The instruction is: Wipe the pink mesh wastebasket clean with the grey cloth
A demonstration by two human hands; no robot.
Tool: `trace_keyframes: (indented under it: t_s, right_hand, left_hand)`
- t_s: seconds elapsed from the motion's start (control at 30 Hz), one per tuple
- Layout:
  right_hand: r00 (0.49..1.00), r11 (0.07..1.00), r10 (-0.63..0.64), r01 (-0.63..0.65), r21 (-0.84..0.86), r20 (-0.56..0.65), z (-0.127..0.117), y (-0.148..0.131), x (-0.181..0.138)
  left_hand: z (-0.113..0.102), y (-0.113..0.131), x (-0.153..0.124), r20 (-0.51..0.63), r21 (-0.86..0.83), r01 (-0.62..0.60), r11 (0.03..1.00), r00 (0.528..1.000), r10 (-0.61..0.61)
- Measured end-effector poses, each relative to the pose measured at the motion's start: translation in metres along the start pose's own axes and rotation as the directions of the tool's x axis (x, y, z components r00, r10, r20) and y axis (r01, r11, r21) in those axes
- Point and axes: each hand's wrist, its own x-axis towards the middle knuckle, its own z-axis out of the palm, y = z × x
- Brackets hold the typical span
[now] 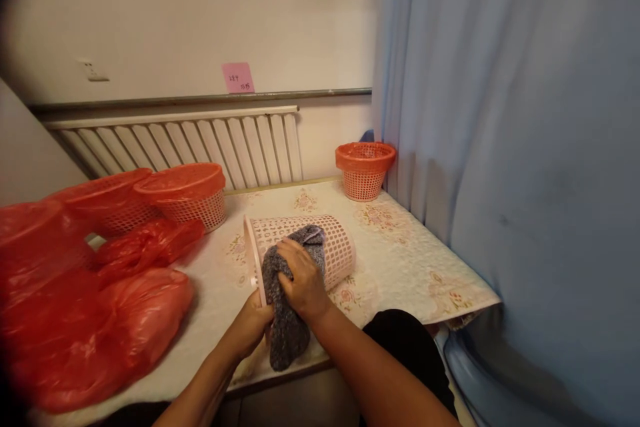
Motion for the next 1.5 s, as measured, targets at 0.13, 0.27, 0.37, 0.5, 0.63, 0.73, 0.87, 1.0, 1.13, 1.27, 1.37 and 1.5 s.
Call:
trace_keyframes:
  t_s: [0.13, 0.27, 0.37, 0.5, 0.63, 0.73, 0.87, 1.0, 1.13, 1.27, 1.37, 1.5]
  right_hand:
    - [0.971, 0.974, 0.179, -0.198, -0.111, -0.161, -0.013, 0.049, 0.004]
    - [0.827, 0.856, 0.365, -0.478, -0.195, -0.427, -0.030, 0.101, 0.004]
    - [0.717, 0.797, 0.411, -0.583, -0.161, -0.563, -0.029, 0.108, 0.002]
    - [0.861, 0.919, 0.308, -0.380, -0.109, -0.405, -0.008, 0.063, -0.003]
    - [0.996, 0.998, 0.064, -0.063, 0.009, -0.056, 0.010, 0.005, -0.008]
    - [0.998, 0.996, -0.064, 0.062, 0.062, 0.024, 0.013, -0.015, -0.009]
    - [0.997, 0.996, -0.074, 0.073, 0.047, 0.017, 0.006, -0.013, -0.002]
    - [0.999, 1.000, -0.003, 0.003, 0.022, -0.033, -0.003, -0.008, 0.003]
    - [0.998, 1.000, 0.027, -0.026, 0.013, -0.049, -0.005, -0.009, 0.000]
    - [0.998, 1.000, 0.024, -0.023, 0.019, -0.054, -0.004, -0.011, -0.003]
    - [0.999, 1.000, 0.020, -0.019, 0.024, -0.040, -0.004, -0.004, -0.002]
    - [0.990, 0.994, 0.103, -0.107, -0.032, -0.097, -0.010, 0.028, 0.003]
  left_hand:
    - [-0.002, 0.002, 0.004, 0.084, -0.082, -0.071, 0.994, 0.993, 0.077]
    - [-0.010, 0.000, 0.010, 0.146, -0.080, -0.095, 0.992, 0.984, 0.106]
    - [-0.016, -0.002, 0.013, 0.147, -0.046, -0.066, 0.997, 0.987, 0.072]
    - [-0.017, -0.002, 0.015, 0.126, -0.004, -0.057, 0.998, 0.990, 0.057]
    - [-0.016, -0.004, 0.014, 0.096, 0.075, -0.005, 0.997, 0.995, -0.002]
    - [-0.016, -0.008, 0.008, 0.115, 0.133, -0.002, 0.991, 0.993, -0.014]
    - [-0.009, -0.013, -0.006, 0.155, 0.209, -0.006, 0.978, 0.988, -0.027]
    - [0.002, -0.014, -0.020, 0.234, 0.230, -0.075, 0.970, 0.972, 0.020]
    - [0.006, -0.010, -0.021, 0.264, 0.201, -0.082, 0.976, 0.964, 0.027]
    - [0.006, -0.002, -0.009, 0.057, 0.130, -0.004, 0.992, 0.998, -0.003]
    - [0.007, 0.003, -0.001, 0.001, 0.049, 0.014, 0.999, 1.000, -0.014]
    - [0.006, 0.005, 0.003, 0.054, -0.022, -0.029, 0.999, 0.998, 0.030]
